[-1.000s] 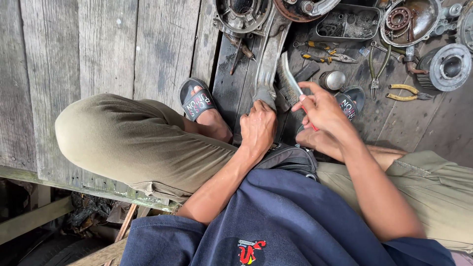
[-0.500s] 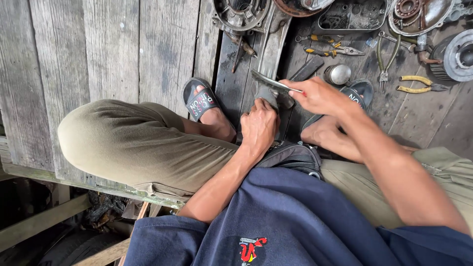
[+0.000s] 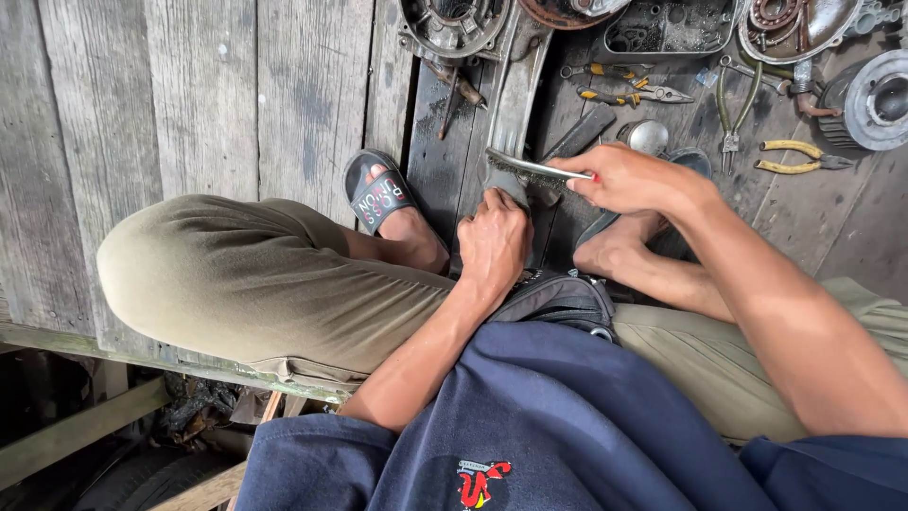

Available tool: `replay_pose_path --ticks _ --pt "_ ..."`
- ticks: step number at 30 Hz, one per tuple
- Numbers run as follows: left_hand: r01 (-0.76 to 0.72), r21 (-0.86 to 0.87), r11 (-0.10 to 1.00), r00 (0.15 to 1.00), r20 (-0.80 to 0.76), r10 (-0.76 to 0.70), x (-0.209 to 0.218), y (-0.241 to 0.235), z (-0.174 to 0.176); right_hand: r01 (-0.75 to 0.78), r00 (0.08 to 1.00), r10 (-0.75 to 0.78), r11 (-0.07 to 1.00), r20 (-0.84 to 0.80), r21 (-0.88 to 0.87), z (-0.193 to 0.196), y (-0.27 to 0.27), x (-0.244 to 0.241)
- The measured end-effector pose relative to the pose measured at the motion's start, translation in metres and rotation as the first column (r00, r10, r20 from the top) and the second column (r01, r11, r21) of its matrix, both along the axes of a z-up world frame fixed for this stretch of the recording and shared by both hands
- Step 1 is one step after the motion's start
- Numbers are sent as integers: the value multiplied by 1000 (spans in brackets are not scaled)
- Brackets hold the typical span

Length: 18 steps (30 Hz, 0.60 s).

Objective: Cleaning grease and dirt from disassembled motorcycle engine casings using a wire brush and a scraper.

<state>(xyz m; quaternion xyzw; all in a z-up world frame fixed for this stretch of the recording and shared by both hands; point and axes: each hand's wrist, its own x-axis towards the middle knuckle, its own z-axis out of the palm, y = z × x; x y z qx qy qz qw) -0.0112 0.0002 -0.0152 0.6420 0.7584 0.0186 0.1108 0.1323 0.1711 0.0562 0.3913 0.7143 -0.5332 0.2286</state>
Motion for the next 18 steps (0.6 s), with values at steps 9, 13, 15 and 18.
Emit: replay_pose_path --ticks 9,13,15,18 --pt "-28 -171 985 979 195 61 -26 8 34 307 947 -295 949 -127 79 -51 -47 3" --pt "-95 -148 984 962 241 129 -40 16 50 503 840 -458 859 -290 101 -32 -57 2" --pt "-94 -162 982 961 242 132 -40 16 49 555 793 -479 822 -376 124 -23 -68 -12" --pt "-108 -176 979 955 255 151 -38 17 48 622 723 -483 766 -494 160 -30 -82 -22"
